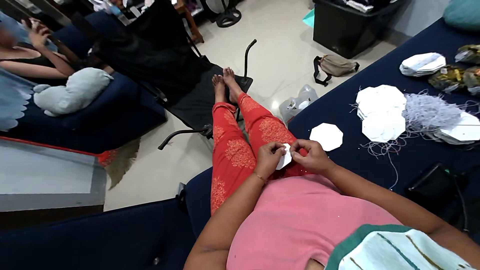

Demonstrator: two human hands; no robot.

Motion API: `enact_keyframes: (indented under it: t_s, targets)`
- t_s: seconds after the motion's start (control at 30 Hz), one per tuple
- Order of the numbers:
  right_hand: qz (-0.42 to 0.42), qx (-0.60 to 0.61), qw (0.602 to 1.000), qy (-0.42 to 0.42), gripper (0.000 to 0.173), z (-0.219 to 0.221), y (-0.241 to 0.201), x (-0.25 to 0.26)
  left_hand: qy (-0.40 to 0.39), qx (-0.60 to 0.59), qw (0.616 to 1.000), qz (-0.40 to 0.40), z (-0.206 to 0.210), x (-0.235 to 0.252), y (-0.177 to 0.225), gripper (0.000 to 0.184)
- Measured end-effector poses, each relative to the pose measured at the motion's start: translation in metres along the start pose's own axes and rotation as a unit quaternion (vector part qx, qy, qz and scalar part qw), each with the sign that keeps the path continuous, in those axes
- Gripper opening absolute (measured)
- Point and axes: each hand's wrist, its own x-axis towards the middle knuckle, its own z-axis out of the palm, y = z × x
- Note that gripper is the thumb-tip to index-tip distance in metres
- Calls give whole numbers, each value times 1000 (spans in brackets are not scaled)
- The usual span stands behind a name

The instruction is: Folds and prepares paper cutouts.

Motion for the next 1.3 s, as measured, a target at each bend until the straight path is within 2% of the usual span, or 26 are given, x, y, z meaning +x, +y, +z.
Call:
enact_keyframes:
  t_s: [0.1,0.2,0.3,0.4,0.47,0.57,0.63,0.67,0.73,0.8,0.93,1.07,1.17,1.3]
  targets:
    - [-6,134,988,-70,10,-6,-13,1,16,10,1000,4,0,1,-3,16]
    - [-6,130,990,-61,12,-8,-15,1,21,27,999,34,3,0,-6,18]
    - [100,26,995,5,19,-11,-6,3,-4,30,994,104,5,-4,-8,17]
    - [242,41,969,-41,39,-19,-9,6,-71,27,976,206,10,-6,-8,17]
    - [265,52,961,-56,40,-25,-14,5,-106,41,960,257,14,-6,-7,17]
    - [263,45,964,-7,42,-48,-17,7,-122,37,944,304,15,0,-9,15]
    - [268,47,962,3,44,-65,-15,10,-137,52,944,296,14,3,-12,14]
    - [278,30,960,-18,45,-67,-14,10,-156,68,948,270,15,3,-13,13]
    - [293,-36,951,-92,48,-57,-10,7,-209,85,956,189,17,4,-15,14]
    - [289,-98,944,-123,48,-39,-1,7,-228,43,963,134,13,8,-18,14]
    - [296,-173,930,-131,52,-27,4,11,-196,-104,971,88,6,6,-23,13]
    - [302,-124,934,-144,41,-40,10,10,-129,-159,972,115,5,5,-31,14]
    - [314,-66,943,-89,35,-68,7,6,-99,-139,976,137,3,7,-30,18]
    - [272,-67,951,133,33,-135,34,-3,-64,-144,981,114,-2,7,-34,21]
